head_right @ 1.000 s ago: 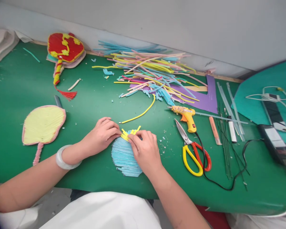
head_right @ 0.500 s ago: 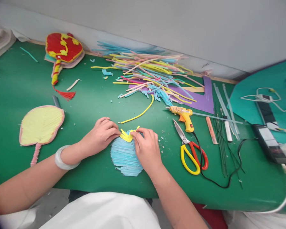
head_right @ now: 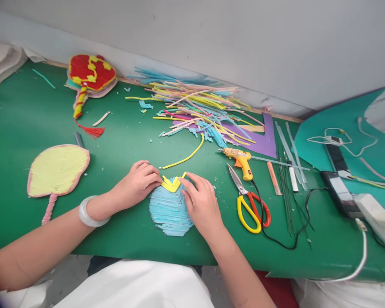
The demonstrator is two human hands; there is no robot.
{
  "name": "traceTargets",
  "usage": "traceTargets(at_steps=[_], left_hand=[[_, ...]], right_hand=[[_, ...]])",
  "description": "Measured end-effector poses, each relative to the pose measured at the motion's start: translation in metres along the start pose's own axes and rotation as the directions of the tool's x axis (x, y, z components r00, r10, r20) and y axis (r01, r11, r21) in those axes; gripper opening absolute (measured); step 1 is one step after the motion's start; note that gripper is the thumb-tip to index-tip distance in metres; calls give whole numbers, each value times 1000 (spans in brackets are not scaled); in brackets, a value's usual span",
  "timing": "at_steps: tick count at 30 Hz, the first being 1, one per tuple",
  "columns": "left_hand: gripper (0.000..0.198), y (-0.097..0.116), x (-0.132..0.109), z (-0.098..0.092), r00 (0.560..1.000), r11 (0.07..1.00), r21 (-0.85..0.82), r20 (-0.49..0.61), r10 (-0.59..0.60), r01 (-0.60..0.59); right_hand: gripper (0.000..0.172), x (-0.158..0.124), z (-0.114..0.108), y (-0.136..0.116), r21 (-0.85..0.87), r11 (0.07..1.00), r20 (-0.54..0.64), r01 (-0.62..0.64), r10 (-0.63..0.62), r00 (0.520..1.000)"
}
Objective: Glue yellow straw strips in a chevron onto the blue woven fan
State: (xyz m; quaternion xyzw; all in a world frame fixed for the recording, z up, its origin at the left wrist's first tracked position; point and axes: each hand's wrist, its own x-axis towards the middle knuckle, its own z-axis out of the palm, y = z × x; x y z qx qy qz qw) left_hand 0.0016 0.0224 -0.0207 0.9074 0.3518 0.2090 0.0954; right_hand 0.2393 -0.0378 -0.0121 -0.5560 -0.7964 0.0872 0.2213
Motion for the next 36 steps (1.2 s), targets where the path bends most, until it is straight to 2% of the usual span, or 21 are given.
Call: traceTargets(at_steps=[3, 6, 9, 14, 19, 23, 26, 28, 33, 36], left_hand=[[22, -1, 0, 0, 1000, 1000, -2, 3, 2, -2], [22, -2, 0, 0, 1000, 1000, -9, 5, 6, -6], [22, -3, 1, -1, 1000, 1000, -24, 6, 11, -11], [22, -5, 2, -2, 1000, 999, -37, 13, 19, -19], [23, -7, 2, -3, 999, 999, -47, 34, 29, -27], [22, -7, 2, -3, 999, 999, -46, 44, 26, -24], [22, -7, 2, -4, 999, 999, -37, 46, 29, -28], [22, -6, 2, -4, 999, 999, -40, 42, 30, -28], [21, -6, 2, -3, 999, 999, -36, 40, 27, -26], [22, -6, 2, -3, 998, 999, -11, 46, 33, -32]], right_hand=[[32, -10, -6, 3, 44, 987, -13, -157, 157, 987], [32, -21, -7, 3, 133, 950, 56, -281, 276, 960], [29, -28, -5, 0, 178, 926, 100, -334, 321, 942], [28, -33, -1, -8, 185, 918, 114, -352, 336, 935], [27, -36, -3, -14, 67, 956, 72, -285, 280, 957], [31, -27, -8, -22, -174, 978, -66, -114, 104, 992], [34, -20, -9, -29, -203, 977, -15, 56, -60, 998], [35, -18, -6, -32, -167, 980, 18, 111, -110, 994], [24, -13, 2, -32, -103, 994, -78, 22, -30, 996], [21, -8, 6, -34, -99, 995, -95, 4, -14, 995]])
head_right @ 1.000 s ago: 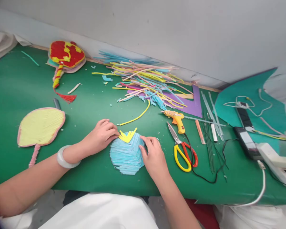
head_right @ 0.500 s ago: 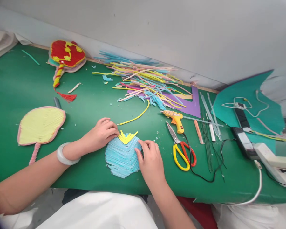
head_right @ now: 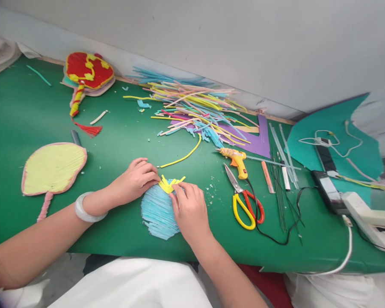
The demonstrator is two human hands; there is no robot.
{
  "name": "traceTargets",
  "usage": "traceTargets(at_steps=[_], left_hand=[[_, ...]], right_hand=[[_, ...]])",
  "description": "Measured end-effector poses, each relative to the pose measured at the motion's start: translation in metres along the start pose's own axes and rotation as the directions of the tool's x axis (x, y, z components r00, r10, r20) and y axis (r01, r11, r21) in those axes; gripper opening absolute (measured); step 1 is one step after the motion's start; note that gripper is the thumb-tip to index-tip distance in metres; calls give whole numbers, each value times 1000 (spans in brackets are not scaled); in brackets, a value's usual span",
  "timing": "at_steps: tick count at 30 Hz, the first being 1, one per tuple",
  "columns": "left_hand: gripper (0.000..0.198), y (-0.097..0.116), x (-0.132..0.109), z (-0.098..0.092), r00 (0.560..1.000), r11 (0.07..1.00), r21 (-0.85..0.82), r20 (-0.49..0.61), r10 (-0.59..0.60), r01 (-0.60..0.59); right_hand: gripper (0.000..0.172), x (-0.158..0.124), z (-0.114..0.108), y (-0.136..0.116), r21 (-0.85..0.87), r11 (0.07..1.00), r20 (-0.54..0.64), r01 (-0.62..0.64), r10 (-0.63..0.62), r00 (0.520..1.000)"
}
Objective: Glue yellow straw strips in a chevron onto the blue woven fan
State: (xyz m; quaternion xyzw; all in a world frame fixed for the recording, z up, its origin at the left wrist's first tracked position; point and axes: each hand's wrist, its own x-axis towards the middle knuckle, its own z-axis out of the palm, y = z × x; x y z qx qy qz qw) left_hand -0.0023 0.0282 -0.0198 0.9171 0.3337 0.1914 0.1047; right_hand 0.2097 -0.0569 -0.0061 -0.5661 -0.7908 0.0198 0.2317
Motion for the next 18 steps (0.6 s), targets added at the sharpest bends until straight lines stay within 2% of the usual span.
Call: traceTargets(at_steps=[8, 18], left_hand=[[23, 0, -1, 0, 1000, 1000, -1, -7, 7, -7], [22, 0, -1, 0, 1000, 1000, -30, -11, -2, 2]], right_hand=[[19, 7, 12, -4, 11, 1000, 42, -4, 4, 999], [22, 5, 15, -2, 39, 999, 49, -30, 29, 998]])
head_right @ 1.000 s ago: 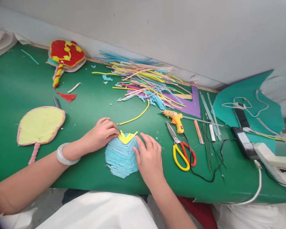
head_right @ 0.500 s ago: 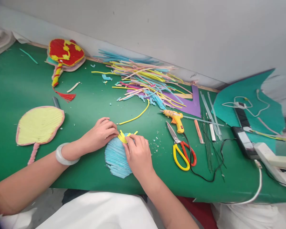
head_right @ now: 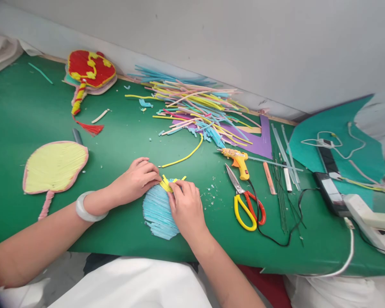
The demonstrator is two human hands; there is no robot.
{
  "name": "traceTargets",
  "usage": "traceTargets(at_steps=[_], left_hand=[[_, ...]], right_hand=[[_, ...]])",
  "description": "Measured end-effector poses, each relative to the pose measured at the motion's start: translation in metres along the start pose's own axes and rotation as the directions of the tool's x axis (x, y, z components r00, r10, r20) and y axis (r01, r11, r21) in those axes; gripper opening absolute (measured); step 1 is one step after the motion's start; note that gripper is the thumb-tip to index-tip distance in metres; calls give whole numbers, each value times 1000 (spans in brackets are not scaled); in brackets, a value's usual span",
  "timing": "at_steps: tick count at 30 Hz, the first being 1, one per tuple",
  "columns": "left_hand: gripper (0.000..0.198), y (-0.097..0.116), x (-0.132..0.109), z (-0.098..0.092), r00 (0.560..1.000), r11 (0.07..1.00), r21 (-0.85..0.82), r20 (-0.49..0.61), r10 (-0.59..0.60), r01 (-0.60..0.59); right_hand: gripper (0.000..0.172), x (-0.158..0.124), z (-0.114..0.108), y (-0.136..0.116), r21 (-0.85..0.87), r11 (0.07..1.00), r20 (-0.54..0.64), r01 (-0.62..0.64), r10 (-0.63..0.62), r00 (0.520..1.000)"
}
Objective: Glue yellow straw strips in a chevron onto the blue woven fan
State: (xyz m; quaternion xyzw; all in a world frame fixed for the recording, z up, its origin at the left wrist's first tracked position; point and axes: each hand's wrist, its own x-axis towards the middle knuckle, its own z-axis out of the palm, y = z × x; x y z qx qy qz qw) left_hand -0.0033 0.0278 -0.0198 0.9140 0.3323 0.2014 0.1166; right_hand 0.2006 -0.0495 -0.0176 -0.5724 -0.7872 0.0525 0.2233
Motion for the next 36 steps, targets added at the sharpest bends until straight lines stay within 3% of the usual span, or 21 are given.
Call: traceTargets(at_steps=[8, 17, 36], left_hand=[[21, 0, 0, 0, 1000, 1000, 16, 17, 2, -3], [22, 1, 0, 0, 1000, 1000, -27, -1, -9, 9], [14, 2, 1, 1, 999, 998, 61, 10, -35, 34]], right_hand=[[20, -1, 1, 0, 5, 1000, -11, -4, 4, 1000], [30, 0, -1, -1, -67, 998, 38, 14, -11, 999], [31, 3, -3, -4, -103, 994, 65, 29, -22, 998]])
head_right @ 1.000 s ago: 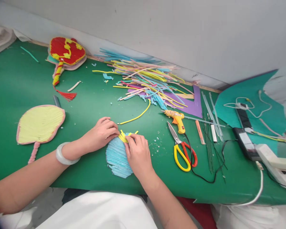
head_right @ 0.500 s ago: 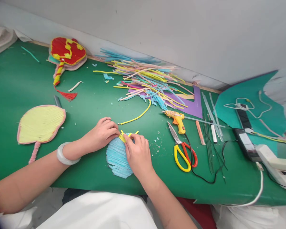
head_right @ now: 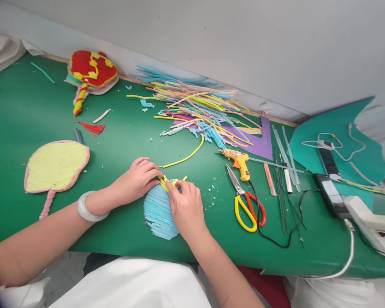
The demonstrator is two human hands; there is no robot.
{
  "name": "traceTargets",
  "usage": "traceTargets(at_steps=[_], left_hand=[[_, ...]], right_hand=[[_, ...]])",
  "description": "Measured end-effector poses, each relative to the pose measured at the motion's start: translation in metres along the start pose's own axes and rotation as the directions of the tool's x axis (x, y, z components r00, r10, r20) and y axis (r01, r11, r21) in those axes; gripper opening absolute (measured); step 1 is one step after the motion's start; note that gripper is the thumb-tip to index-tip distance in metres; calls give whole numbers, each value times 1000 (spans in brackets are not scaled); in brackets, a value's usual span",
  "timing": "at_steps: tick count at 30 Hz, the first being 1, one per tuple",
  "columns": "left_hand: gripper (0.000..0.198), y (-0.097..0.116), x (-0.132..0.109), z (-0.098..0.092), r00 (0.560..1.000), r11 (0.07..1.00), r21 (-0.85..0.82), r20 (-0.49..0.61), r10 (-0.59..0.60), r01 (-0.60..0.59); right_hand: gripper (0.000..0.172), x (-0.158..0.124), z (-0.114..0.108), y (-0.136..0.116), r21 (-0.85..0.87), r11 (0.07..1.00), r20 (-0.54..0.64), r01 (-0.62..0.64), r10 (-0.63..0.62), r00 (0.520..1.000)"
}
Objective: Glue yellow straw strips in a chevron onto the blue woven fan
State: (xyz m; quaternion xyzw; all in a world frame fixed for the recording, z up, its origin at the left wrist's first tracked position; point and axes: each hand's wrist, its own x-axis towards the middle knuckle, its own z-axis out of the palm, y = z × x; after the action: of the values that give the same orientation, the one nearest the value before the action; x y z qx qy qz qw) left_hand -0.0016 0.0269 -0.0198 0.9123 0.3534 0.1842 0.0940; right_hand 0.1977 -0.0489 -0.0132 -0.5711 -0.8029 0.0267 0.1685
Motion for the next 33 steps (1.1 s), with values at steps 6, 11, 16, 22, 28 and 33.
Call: traceTargets(at_steps=[6, 11, 16, 22, 28, 33], left_hand=[[14, 1, 0, -2, 1000, 1000, 19, 4, -15, 15], [14, 1, 0, -1, 1000, 1000, -3, -19, -1, 1], [17, 0, -1, 1, 999, 1000, -12, -36, 15, -16], [17, 0, 0, 1, 999, 1000, -16, -33, 12, -13], [15, 0, -1, 2, 999, 999, -23, -45, 25, -26], [16, -1, -1, 3, 999, 999, -24, -40, 31, -32]], right_hand=[[31, -1, 1, 1, -6, 1000, -2, 2, -2, 1000], [31, -1, 2, 1, -6, 1000, -7, 7, -7, 1000], [31, -1, 3, 2, -12, 1000, -9, 13, -13, 1000], [30, -1, 3, 3, -15, 1000, -21, 22, -22, 1000], [30, -3, 2, 2, 0, 1000, -59, 24, -24, 998], [24, -4, 1, 1, -2, 1000, -72, 31, -31, 997]])
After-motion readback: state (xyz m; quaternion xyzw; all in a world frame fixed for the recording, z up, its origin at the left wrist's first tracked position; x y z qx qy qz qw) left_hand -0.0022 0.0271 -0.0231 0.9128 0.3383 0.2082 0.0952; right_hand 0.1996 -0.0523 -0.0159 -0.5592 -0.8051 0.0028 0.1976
